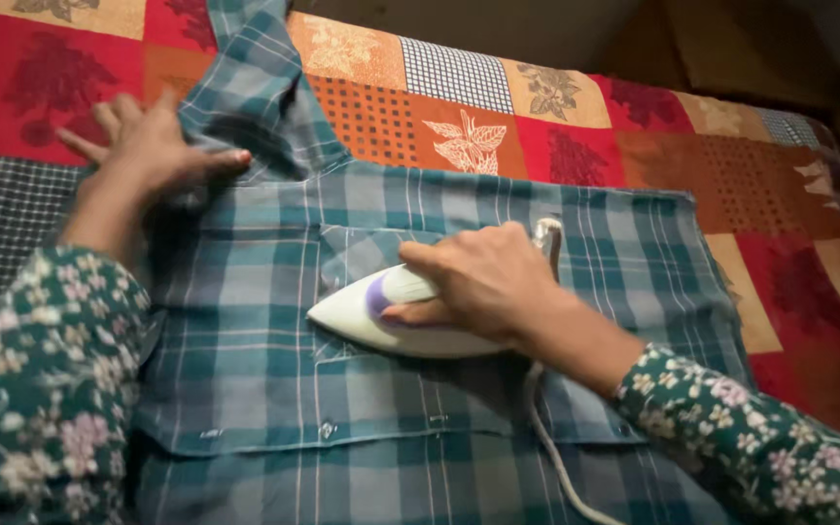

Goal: The person plugs in an iron and irons a plaid shirt laid out on a bed. They smooth the fabric, move the iron across the shirt, and adjust the collar and sleeves during the process.

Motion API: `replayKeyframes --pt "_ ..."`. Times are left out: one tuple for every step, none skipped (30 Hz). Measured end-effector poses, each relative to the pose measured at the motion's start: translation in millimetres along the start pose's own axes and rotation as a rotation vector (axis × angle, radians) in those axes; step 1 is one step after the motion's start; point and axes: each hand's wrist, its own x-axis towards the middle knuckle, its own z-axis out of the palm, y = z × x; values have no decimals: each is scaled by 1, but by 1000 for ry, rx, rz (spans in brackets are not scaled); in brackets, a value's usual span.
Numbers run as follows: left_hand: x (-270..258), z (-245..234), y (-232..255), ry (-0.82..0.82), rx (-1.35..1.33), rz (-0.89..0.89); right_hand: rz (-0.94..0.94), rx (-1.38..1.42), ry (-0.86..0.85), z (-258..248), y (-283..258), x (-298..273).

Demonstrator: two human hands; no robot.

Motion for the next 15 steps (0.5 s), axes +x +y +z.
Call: replayKeyframes --pt "14 3 3 1 -59 -35 16 -3 9 4 -1 5" --pt "26 8 5 -8 -114 -68 37 -1 11 7 -4 8" --pt "36 13 6 18 -159 -47 62 16 18 11 -6 14" --pt "44 16 2 54 -206 -31 79 29 31 14 -8 23" --pt "50 19 -3 90 -252 -14 96 43 43 16 -8 32" --pt "54 22 -7 146 -277 19 90 37 121 17 -7 42" --pt "56 27 -12 202 -302 54 83 31 198 17 -5 52" --pt "56 31 -19 252 -325 85 76 30 270 19 -4 60" --pt "59 34 -22 228 -339 76 126 34 246 18 -1 69" --pt "62 34 -25 208 -353 65 173 39 223 15 2 79" --pt "65 35 -28 187 -368 55 220 43 200 13 4 85" --pt "70 35 -29 189 -347 73 186 62 179 11 6 86" --pt "74 36 -32 191 -327 92 153 81 158 8 9 84" --pt "72 39 -36 180 -303 99 117 108 121 5 11 77" --pt "71 43 -40 178 -345 110 103 129 67 3 10 65"
